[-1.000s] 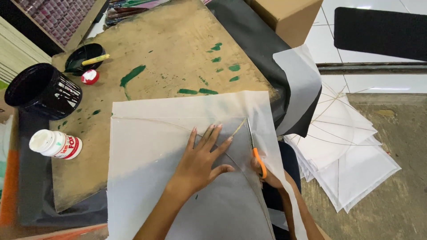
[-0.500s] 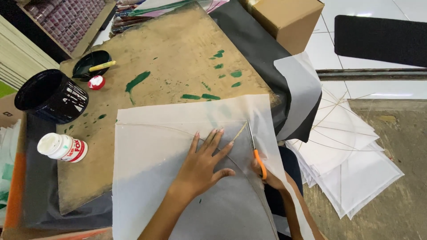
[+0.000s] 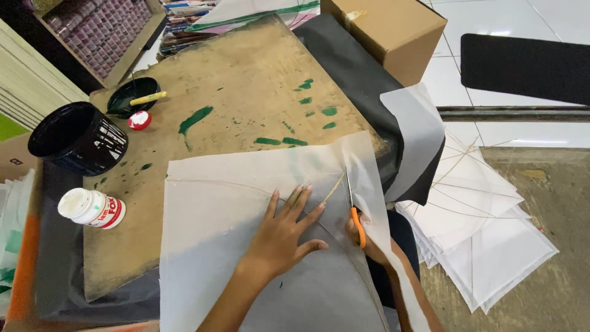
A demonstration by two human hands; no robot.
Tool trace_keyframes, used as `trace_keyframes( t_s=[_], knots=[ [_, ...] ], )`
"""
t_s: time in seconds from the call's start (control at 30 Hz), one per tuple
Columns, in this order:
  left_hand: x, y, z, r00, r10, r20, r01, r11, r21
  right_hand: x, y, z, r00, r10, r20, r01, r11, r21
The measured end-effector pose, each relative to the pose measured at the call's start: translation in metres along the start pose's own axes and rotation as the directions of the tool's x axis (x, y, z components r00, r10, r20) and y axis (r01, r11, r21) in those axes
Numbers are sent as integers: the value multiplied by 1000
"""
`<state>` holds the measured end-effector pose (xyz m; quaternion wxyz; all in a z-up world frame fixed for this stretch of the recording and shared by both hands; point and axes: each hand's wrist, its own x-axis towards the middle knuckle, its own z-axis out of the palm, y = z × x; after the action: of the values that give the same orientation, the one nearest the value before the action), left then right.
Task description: Cutting out the paper covering for a kite using scissors by following the bamboo frame
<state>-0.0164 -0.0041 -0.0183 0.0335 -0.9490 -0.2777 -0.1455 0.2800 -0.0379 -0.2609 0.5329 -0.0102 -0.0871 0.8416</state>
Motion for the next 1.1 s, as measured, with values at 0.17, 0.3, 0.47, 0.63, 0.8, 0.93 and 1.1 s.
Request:
trace_keyframes(
  t_s=[0.17,0.3,0.47,0.63,0.8,0.93,1.1],
  knots=[
    [0,1,-2,999,13,-29,-12,999,32,-2,-5,-2,975,-217,52,173,585,-792],
    [2,2,-5,1000,7,-3,-7,1000,-9,3,-3,32,942,-288,173,197,56,-979],
    [1,2,-7,1000,-1,3,1,999,-36,18,16,169,951,-310,-10,-9,6,-1000],
    [1,0,-2,1000,1,5,-1,1000,-27,17,18,200,952,-285,-114,-100,63,-993],
    [-1,0,1,1000,3,-10,-3,1000,-5,19,12,192,941,-302,-153,-103,173,-980],
    [-1,-2,2,1000,8,-12,-9,999,-47,20,5,193,972,-220,-82,-56,123,-991],
    [1,-4,-1,999,-1,43,6,994,-112,20,-8,191,988,-93,-122,-90,287,-954]
  ],
)
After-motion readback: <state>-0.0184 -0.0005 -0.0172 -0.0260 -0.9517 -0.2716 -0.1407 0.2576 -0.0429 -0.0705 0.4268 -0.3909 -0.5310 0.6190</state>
